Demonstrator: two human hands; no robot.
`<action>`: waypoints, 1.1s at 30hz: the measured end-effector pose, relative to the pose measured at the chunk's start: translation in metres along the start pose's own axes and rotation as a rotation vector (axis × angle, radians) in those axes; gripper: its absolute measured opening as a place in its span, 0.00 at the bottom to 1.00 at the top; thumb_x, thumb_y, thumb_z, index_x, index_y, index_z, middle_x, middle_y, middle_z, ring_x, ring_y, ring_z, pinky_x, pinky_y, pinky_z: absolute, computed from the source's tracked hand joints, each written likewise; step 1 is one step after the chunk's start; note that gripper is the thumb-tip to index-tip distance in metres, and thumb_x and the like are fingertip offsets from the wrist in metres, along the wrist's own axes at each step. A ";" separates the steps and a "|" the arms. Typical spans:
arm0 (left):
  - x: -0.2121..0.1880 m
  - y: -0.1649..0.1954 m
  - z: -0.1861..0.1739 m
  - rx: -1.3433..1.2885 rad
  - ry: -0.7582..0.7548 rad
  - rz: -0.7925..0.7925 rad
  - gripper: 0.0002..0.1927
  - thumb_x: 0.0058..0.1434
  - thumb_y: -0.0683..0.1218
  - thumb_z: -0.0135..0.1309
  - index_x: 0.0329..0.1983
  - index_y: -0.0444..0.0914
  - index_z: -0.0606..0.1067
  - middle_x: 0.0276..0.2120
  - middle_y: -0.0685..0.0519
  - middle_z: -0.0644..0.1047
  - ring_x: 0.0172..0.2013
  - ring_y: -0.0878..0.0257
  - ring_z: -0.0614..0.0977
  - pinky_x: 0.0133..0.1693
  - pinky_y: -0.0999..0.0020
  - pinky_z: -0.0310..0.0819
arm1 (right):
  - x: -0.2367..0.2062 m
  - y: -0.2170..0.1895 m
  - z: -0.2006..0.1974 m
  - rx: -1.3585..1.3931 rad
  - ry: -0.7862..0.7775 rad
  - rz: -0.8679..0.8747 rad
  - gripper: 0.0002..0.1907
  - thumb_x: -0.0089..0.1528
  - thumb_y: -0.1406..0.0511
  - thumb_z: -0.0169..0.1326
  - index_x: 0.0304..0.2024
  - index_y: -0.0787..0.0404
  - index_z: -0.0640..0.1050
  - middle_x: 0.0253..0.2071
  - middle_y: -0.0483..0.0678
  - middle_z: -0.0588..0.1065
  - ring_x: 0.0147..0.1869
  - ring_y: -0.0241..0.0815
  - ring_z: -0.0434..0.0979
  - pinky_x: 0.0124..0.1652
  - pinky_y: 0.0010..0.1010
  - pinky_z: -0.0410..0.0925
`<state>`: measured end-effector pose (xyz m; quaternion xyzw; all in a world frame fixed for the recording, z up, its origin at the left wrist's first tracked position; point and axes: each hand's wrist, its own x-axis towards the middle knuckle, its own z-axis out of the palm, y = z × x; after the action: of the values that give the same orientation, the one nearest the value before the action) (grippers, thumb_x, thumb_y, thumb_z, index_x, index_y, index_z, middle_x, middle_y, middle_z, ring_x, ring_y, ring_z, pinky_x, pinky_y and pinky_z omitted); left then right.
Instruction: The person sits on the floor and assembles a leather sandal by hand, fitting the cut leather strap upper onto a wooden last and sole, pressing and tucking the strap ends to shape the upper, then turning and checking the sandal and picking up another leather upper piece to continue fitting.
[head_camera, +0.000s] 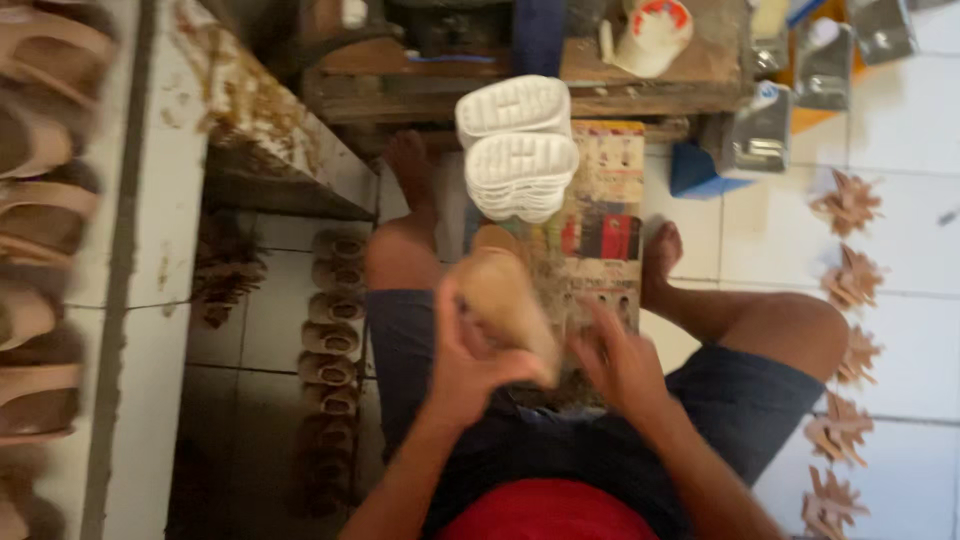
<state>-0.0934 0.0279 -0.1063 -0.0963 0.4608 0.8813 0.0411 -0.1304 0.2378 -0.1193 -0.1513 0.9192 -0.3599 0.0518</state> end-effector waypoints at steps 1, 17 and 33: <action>0.002 0.000 0.009 0.007 -0.048 -0.007 0.62 0.45 0.41 0.73 0.76 0.43 0.45 0.64 0.41 0.66 0.62 0.49 0.75 0.56 0.50 0.77 | -0.014 -0.002 -0.002 0.047 0.019 -0.069 0.34 0.55 0.65 0.62 0.64 0.65 0.71 0.28 0.55 0.78 0.30 0.57 0.79 0.31 0.45 0.70; -0.001 0.000 0.047 -0.020 -0.298 0.015 0.61 0.51 0.40 0.73 0.78 0.36 0.42 0.72 0.43 0.59 0.71 0.53 0.66 0.65 0.50 0.75 | -0.046 0.013 -0.005 -0.066 0.461 -0.490 0.29 0.55 0.72 0.66 0.56 0.76 0.72 0.41 0.58 0.79 0.37 0.51 0.81 0.39 0.37 0.74; -0.005 -0.015 0.050 -0.091 -0.188 -0.031 0.64 0.47 0.38 0.72 0.76 0.43 0.40 0.66 0.42 0.62 0.65 0.48 0.70 0.59 0.49 0.78 | -0.046 0.007 -0.008 -0.082 0.424 -0.387 0.29 0.55 0.65 0.68 0.54 0.75 0.76 0.39 0.60 0.79 0.38 0.53 0.79 0.39 0.38 0.73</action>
<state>-0.0929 0.0770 -0.0895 -0.0220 0.4130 0.9057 0.0932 -0.0905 0.2623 -0.1194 -0.2471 0.8774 -0.3491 -0.2175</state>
